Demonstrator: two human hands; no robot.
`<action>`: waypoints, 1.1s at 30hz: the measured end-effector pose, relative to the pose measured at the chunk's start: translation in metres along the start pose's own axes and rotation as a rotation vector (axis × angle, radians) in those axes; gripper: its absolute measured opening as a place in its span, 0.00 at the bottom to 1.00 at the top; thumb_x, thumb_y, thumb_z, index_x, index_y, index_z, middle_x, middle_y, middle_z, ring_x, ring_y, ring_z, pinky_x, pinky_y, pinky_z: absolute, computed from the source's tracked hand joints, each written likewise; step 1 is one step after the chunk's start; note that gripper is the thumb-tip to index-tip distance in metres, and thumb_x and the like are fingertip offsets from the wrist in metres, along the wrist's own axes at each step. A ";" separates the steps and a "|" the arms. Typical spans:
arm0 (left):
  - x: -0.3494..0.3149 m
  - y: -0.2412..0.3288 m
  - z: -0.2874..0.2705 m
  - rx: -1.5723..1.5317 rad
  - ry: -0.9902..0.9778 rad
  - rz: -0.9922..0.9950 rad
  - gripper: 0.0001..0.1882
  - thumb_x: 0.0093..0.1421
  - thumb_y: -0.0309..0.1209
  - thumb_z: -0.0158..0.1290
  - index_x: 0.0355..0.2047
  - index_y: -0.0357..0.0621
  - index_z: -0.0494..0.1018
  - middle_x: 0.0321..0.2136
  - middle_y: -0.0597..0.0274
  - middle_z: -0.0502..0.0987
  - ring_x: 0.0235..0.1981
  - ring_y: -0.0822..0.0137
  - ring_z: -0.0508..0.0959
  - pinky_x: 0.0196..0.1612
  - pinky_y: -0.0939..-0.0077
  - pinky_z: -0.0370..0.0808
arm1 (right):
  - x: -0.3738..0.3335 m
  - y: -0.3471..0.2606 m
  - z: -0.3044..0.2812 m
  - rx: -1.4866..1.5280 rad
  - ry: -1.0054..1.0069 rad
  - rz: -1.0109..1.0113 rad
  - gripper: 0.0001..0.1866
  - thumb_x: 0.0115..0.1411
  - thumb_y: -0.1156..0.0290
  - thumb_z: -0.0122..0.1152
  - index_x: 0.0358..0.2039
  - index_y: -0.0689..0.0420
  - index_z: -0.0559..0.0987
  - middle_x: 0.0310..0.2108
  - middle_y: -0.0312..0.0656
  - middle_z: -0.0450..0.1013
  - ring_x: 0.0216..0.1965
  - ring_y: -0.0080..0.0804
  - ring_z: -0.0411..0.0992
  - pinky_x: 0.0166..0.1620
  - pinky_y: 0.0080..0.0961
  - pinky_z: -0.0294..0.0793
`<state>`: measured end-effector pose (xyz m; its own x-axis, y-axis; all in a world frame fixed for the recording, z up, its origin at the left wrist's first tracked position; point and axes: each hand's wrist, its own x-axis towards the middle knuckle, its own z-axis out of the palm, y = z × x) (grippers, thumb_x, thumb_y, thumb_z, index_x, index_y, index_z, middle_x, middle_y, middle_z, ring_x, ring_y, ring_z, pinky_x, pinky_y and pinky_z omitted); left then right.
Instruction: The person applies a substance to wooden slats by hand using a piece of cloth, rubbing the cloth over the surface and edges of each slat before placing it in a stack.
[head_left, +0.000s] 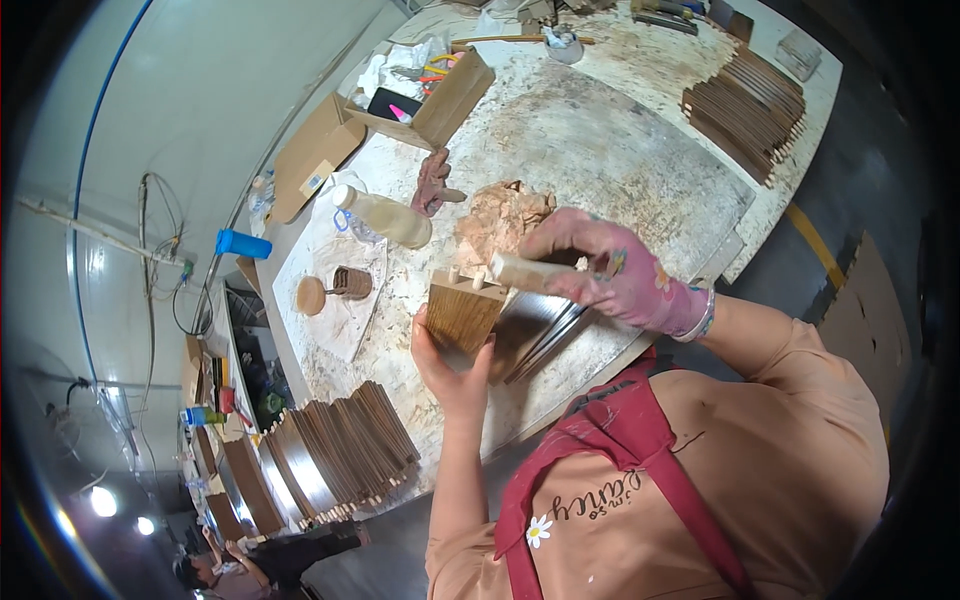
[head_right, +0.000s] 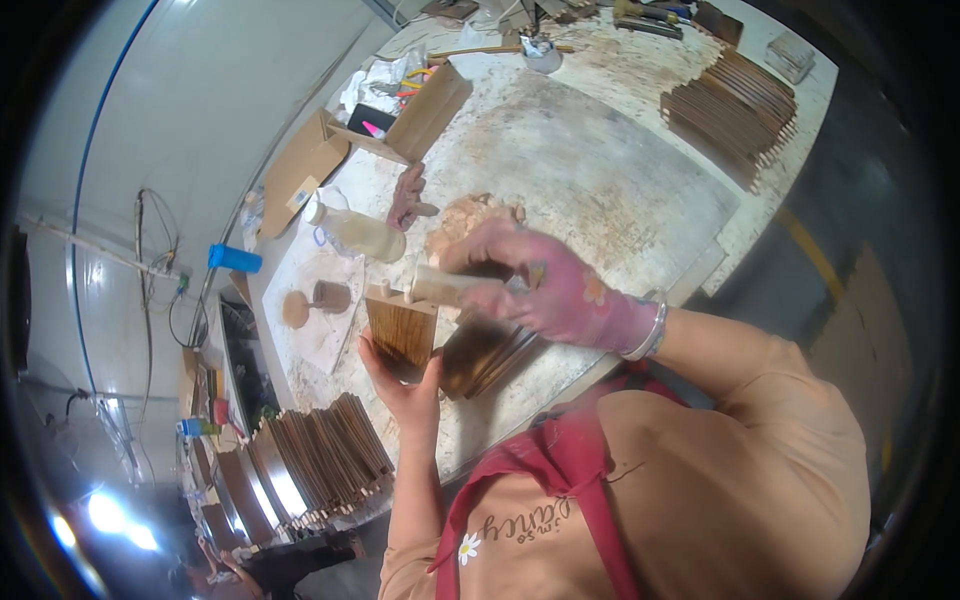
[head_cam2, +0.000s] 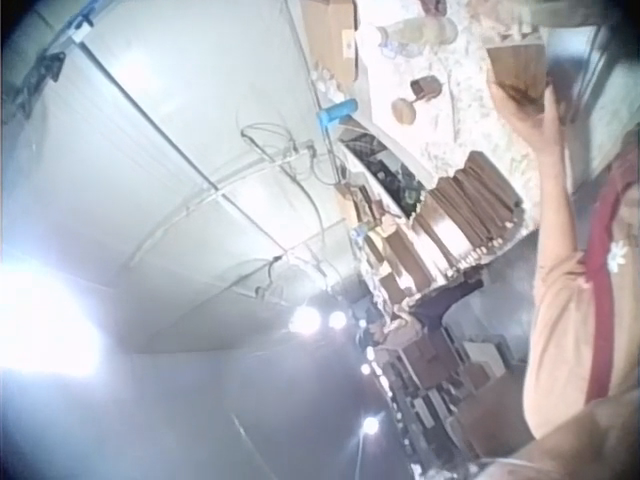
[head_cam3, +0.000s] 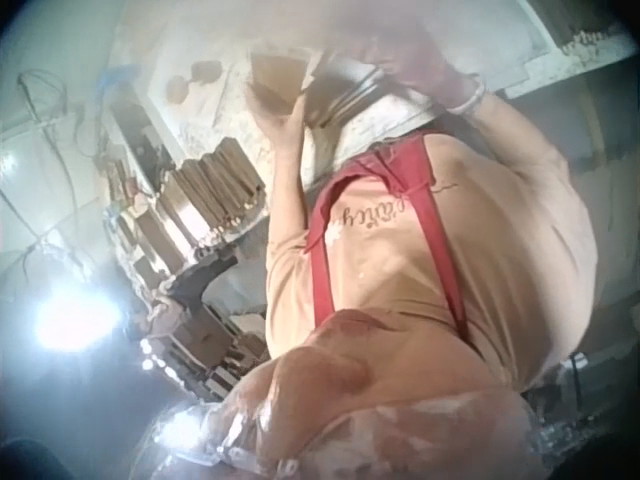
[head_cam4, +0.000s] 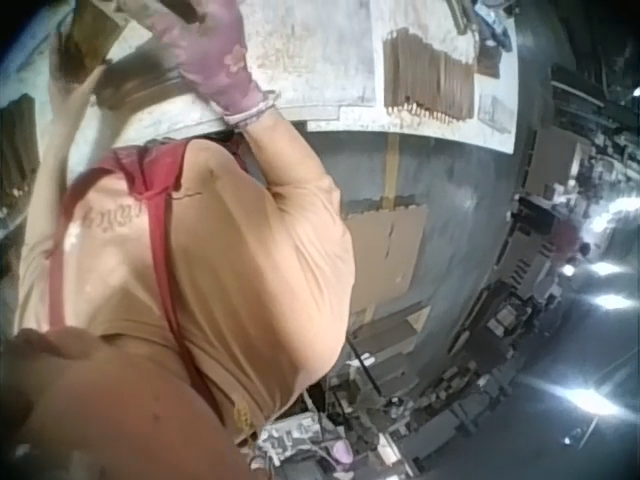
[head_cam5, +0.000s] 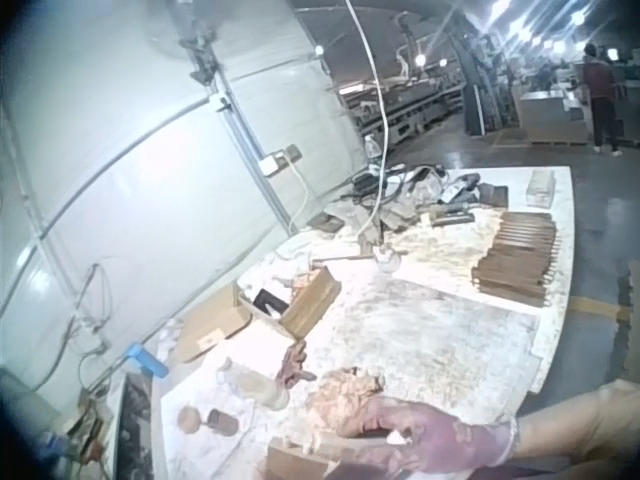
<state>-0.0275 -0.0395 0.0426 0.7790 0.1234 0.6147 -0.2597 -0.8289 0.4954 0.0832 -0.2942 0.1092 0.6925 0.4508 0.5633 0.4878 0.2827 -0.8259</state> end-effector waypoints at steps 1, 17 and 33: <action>0.001 0.004 0.001 0.085 0.006 0.041 0.56 0.41 0.24 0.69 0.67 0.45 0.48 0.62 0.45 0.62 0.62 0.46 0.64 0.63 0.52 0.58 | 0.001 -0.007 0.001 0.006 -0.041 0.114 0.23 0.60 0.57 0.62 0.46 0.64 0.78 0.44 0.45 0.73 0.49 0.37 0.69 0.56 0.31 0.65; 0.023 0.084 -0.009 0.628 -0.137 0.090 0.45 0.44 0.30 0.68 0.63 0.45 0.61 0.58 0.56 0.69 0.53 0.54 0.71 0.54 0.60 0.62 | 0.022 0.029 -0.006 0.191 -0.051 0.309 0.15 0.62 0.73 0.62 0.49 0.63 0.76 0.47 0.40 0.72 0.50 0.24 0.70 0.53 0.20 0.69; -0.075 -0.052 -0.061 0.477 -0.009 -0.755 0.40 0.48 0.29 0.65 0.60 0.30 0.62 0.47 0.35 0.75 0.49 0.45 0.76 0.51 0.62 0.72 | -0.009 0.042 -0.039 0.260 -0.008 0.717 0.16 0.61 0.68 0.62 0.47 0.63 0.77 0.41 0.37 0.75 0.44 0.24 0.71 0.49 0.20 0.70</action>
<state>-0.1076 0.0276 0.0079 0.6514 0.7254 0.2225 0.5877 -0.6678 0.4568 0.1180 -0.3190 0.0706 0.7879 0.6054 -0.1125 -0.2216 0.1083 -0.9691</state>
